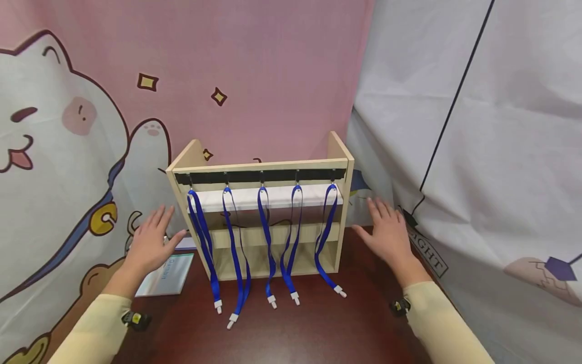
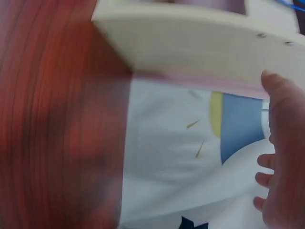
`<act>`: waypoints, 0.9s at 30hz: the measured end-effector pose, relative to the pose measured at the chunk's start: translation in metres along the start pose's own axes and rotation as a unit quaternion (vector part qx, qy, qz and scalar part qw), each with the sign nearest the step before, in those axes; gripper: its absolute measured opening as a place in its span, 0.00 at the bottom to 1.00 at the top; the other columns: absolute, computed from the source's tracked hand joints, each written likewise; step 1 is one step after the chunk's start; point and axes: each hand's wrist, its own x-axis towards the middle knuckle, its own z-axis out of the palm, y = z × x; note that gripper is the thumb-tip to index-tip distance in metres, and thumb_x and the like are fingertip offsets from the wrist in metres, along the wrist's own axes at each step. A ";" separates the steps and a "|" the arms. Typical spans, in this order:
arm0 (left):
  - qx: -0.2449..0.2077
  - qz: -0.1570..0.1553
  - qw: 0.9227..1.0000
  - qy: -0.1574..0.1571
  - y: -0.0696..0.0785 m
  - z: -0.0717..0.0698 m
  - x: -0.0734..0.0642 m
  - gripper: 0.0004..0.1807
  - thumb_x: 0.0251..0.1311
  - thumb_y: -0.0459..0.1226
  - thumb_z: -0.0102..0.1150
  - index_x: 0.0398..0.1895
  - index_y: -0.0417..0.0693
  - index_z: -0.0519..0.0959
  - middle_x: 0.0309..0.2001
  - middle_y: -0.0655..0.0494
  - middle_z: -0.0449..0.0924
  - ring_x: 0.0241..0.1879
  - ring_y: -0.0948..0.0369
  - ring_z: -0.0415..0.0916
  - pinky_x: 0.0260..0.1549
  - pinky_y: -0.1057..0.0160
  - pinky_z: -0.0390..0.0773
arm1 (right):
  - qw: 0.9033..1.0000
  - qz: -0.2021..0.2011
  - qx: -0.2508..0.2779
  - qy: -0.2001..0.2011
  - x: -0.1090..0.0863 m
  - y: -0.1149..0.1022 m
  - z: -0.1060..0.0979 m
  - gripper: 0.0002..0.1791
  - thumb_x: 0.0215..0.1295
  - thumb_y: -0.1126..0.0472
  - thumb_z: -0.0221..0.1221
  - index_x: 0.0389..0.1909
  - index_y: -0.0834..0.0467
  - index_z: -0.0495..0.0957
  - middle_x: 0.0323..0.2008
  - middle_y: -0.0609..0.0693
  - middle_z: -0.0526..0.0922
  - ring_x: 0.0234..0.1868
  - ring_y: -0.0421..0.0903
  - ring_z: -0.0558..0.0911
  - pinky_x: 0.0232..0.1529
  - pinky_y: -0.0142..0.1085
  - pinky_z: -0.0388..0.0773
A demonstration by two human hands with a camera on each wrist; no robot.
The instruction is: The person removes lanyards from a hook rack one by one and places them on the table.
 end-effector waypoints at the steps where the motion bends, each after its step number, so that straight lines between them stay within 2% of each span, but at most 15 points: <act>1: -0.018 0.002 1.000 0.011 0.002 -0.001 0.001 0.50 0.81 0.64 0.50 0.92 0.46 0.50 0.88 0.32 0.49 0.83 0.29 0.48 0.73 0.18 0.51 | 1.000 0.008 0.023 0.010 -0.003 -0.004 -0.001 0.54 0.78 0.32 0.60 0.89 0.61 0.55 0.82 0.70 0.63 0.80 0.74 0.62 0.76 0.74 0.56; 4: -0.067 0.009 0.997 0.048 0.009 -0.005 0.004 0.46 0.82 0.61 0.52 0.90 0.44 0.55 0.86 0.31 0.53 0.81 0.28 0.54 0.71 0.18 0.55 | 0.994 0.037 0.097 0.041 -0.011 -0.017 -0.005 0.48 0.80 0.40 0.63 0.87 0.63 0.59 0.77 0.73 0.69 0.74 0.76 0.69 0.70 0.75 0.64; 8: -0.124 0.025 0.988 0.094 0.018 -0.014 0.011 0.43 0.81 0.56 0.55 0.88 0.43 0.58 0.84 0.33 0.58 0.80 0.30 0.57 0.72 0.22 0.58 | 0.975 0.079 0.186 0.097 -0.019 -0.037 -0.010 0.37 0.81 0.49 0.64 0.81 0.63 0.68 0.67 0.69 0.79 0.64 0.70 0.80 0.62 0.69 0.76; 11: -0.169 0.037 0.978 0.121 0.025 -0.024 0.016 0.43 0.80 0.53 0.58 0.89 0.45 0.58 0.84 0.35 0.60 0.81 0.32 0.58 0.74 0.24 0.59 | 0.956 0.096 0.234 0.149 -0.022 -0.051 -0.012 0.28 0.80 0.55 0.66 0.73 0.64 0.75 0.56 0.62 0.85 0.52 0.60 0.87 0.53 0.45 0.84; 14: -0.207 0.045 0.967 0.142 0.031 -0.034 0.021 0.42 0.79 0.51 0.60 0.89 0.47 0.58 0.84 0.36 0.61 0.80 0.34 0.60 0.73 0.25 0.62 | 0.942 0.103 0.260 0.186 -0.026 -0.065 -0.015 0.22 0.79 0.59 0.67 0.67 0.64 0.78 0.48 0.57 0.87 0.44 0.49 0.86 0.44 0.26 0.77; 16: -0.231 0.054 0.959 0.154 0.034 -0.041 0.024 0.42 0.78 0.48 0.62 0.89 0.46 0.59 0.83 0.37 0.62 0.80 0.35 0.61 0.73 0.26 0.63 | 0.933 0.100 0.278 0.204 -0.028 -0.074 -0.017 0.20 0.78 0.61 0.67 0.64 0.65 0.79 0.45 0.55 0.87 0.41 0.42 0.84 0.42 0.19 0.73; 20: -0.266 0.070 0.945 0.175 0.039 -0.053 0.033 0.42 0.77 0.46 0.63 0.88 0.48 0.59 0.84 0.41 0.62 0.79 0.37 0.62 0.72 0.28 0.66 | 0.920 0.085 0.307 0.226 -0.033 -0.092 -0.020 0.17 0.77 0.65 0.68 0.61 0.66 0.80 0.43 0.54 0.87 0.38 0.35 0.81 0.41 0.19 0.74; 22: -0.279 0.080 0.939 0.185 0.042 -0.058 0.038 0.42 0.77 0.46 0.63 0.89 0.51 0.59 0.84 0.43 0.62 0.79 0.38 0.63 0.72 0.28 0.66 | 0.915 0.078 0.325 0.228 -0.033 -0.101 -0.020 0.17 0.76 0.66 0.68 0.60 0.66 0.79 0.43 0.53 0.87 0.38 0.35 0.81 0.40 0.19 0.75; 27: -0.300 0.096 0.927 0.204 0.049 -0.069 0.048 0.41 0.75 0.44 0.64 0.88 0.53 0.62 0.83 0.46 0.65 0.79 0.42 0.65 0.71 0.30 0.69 | 0.908 0.068 0.354 0.213 -0.035 -0.120 -0.019 0.18 0.75 0.66 0.70 0.60 0.65 0.79 0.43 0.54 0.87 0.38 0.39 0.82 0.40 0.20 0.77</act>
